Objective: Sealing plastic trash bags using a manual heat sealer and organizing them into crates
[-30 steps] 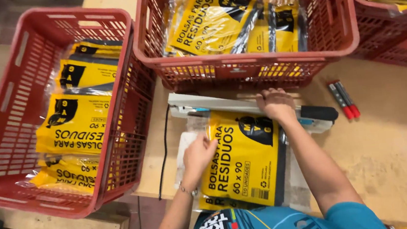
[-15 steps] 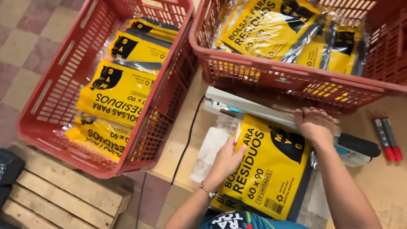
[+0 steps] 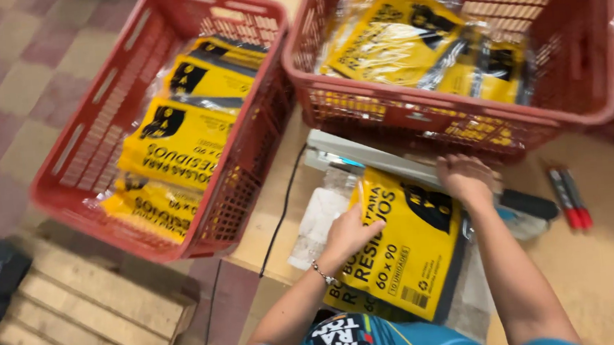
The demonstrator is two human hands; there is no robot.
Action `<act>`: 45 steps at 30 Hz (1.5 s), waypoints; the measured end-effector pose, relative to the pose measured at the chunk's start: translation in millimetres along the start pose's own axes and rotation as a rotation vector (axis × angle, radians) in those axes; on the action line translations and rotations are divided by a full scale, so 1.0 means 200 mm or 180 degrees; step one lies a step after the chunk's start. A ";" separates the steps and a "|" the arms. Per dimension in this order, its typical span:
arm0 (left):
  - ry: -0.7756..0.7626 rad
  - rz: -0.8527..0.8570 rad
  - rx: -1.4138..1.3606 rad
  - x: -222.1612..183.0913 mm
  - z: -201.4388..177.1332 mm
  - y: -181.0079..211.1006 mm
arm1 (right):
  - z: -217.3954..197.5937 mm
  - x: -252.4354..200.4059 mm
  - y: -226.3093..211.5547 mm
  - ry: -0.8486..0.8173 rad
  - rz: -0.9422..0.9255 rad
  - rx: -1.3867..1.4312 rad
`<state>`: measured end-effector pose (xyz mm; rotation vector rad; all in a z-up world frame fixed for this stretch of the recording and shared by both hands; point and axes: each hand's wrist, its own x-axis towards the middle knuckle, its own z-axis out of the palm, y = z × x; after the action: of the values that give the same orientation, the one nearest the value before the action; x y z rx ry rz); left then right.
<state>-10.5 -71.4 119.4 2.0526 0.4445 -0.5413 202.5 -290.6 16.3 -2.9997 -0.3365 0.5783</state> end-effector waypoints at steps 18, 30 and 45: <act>0.0536 -0.0032 0.0297 0.23 0.18 -0.29 | -0.17 -0.23 -0.02 0.2077 -0.1278 0.1116; 0.1687 0.1355 -0.0414 -0.15 -0.05 -0.28 | 0.54 -1.14 0.11 0.2197 -0.0899 0.2680; 0.0778 0.2634 -0.2447 0.81 -1.08 1.17 | 0.50 -1.15 0.02 0.1319 0.0224 0.2084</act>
<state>287.4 14.6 296.9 1.3654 -0.0899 0.3494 -42.8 -344.2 5.4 -2.4080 -0.0024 0.0335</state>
